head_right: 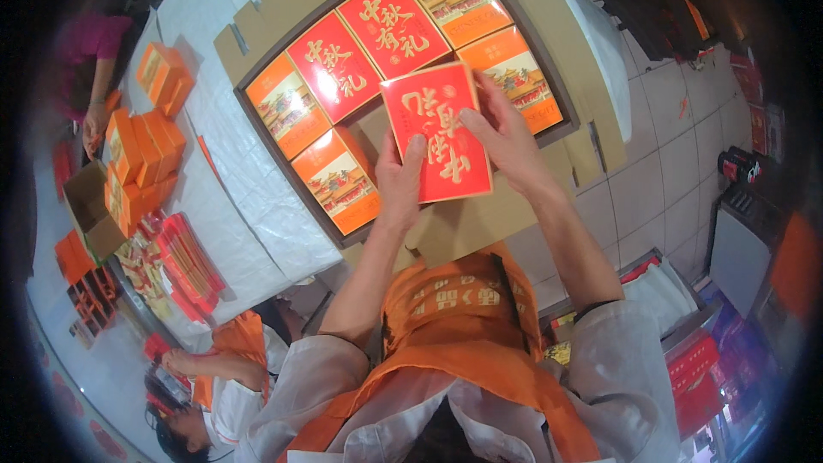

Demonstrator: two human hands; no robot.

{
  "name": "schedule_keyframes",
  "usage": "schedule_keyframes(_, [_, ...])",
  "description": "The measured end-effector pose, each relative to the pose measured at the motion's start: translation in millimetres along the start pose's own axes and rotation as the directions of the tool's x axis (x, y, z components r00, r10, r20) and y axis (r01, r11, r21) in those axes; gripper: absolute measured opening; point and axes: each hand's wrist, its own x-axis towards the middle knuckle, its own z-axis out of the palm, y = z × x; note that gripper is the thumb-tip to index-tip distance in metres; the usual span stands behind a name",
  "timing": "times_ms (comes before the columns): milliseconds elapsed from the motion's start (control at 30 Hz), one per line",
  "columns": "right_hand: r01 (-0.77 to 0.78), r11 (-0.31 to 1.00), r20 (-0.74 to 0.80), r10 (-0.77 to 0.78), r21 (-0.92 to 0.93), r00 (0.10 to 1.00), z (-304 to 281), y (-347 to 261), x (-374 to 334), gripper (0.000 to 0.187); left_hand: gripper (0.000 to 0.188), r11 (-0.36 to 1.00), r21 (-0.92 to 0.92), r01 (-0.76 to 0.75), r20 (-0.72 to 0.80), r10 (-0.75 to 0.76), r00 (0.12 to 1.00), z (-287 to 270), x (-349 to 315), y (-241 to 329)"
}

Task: The person assembles a cardboard box frame and places red and orange boxes inside it. They repeat this process multiple times, arranging the boxes neatly within the frame and then moving the completed assembly aside.

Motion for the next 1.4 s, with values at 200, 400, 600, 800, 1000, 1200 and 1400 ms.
schedule_keyframes(200, [-0.101, 0.989, 0.268, 0.128, -0.112, 0.955, -31.8, -15.5, -25.1, 0.068, 0.055, 0.711, 0.633, -0.307, 0.515, -0.09, 0.853, -35.5, 11.5, 71.1])
schedule_keyframes(400, [-0.26, 0.895, 0.001, 0.279, 0.363, 0.96, -8.1, 48.4, -56.4, 0.052, 0.057, 0.964, 0.16, -0.213, -0.238, 0.247, 0.939, -45.2, 9.5, 88.6])
schedule_keyframes(600, [-0.254, 0.679, -0.058, 0.401, 0.689, 0.914, 53.7, 68.3, -93.4, 0.04, 0.065, 0.987, 0.148, -0.058, -0.213, 0.089, 0.973, -1.2, -44.4, 12.1])
schedule_keyframes(800, [-0.307, 0.95, -0.034, 0.306, -0.053, 0.951, -7.5, 65.4, -84.0, 0.022, 0.067, 0.994, 0.003, -0.106, -0.125, 0.105, 0.987, -12.6, -1.4, -22.1])
schedule_keyframes(1000, [0.107, 0.412, -0.166, -0.572, -0.905, 0.803, -88.5, 33.1, 6.1, 0.041, 0.066, 0.96, 0.2, -0.198, -0.106, 0.222, 0.969, 16.4, 28.1, -47.2])
schedule_keyframes(1200, [0.036, 0.472, -0.199, -0.439, -0.881, 0.876, -97.9, 55.7, 31.1, 0.06, 0.066, 0.729, 0.673, -0.123, -0.214, 0.351, 0.912, 28.5, 40.4, -66.8])
schedule_keyframes(1400, [-0.003, -0.044, 0.017, -0.445, -0.999, 0.896, -77.0, 48.8, 23.6, 0.068, 0.068, 0.69, 0.723, -0.031, -0.256, 0.31, 0.916, 30.0, 46.9, -64.8])
